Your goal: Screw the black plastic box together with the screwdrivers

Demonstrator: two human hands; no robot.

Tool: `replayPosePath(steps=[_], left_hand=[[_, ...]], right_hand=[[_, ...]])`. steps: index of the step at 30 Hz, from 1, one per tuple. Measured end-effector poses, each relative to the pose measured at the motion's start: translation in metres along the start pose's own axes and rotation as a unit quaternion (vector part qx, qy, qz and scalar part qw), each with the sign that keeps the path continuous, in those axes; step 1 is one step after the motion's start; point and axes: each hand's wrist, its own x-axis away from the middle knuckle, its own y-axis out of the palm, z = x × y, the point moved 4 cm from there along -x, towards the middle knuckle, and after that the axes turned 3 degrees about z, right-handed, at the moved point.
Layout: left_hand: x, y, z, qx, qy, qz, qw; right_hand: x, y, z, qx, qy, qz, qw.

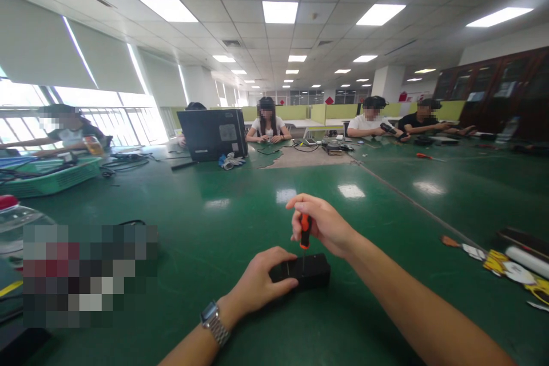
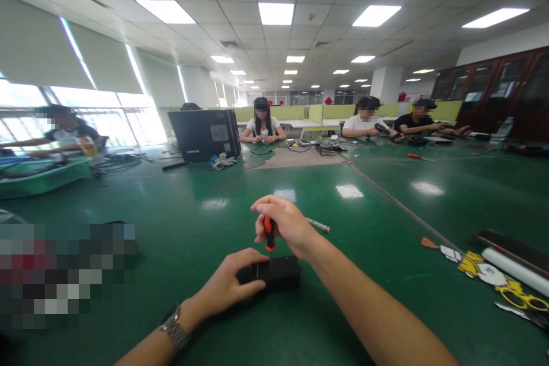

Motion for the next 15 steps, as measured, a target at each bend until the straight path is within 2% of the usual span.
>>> replayPosePath(steps=[3,7,11,15], left_hand=[[0.0002,0.0003,0.0006,0.001,0.003,-0.003,1.000],[0.0001,0.0005,-0.0001,0.001,0.004,0.000,1.000],[0.0002,0.0015,-0.0023,-0.001,0.008,0.000,1.000],[0.0003,0.0021,-0.0044,-0.001,0.005,-0.001,1.000]], right_hand=[[-0.0005,-0.0025,-0.0018,0.015,-0.014,0.023,1.000],[0.0007,0.0006,-0.0031,-0.014,-0.018,-0.016,1.000],[0.0012,-0.0011,-0.0033,0.007,-0.020,0.017,1.000],[0.0015,0.0053,-0.0016,-0.012,0.006,-0.052,0.999]])
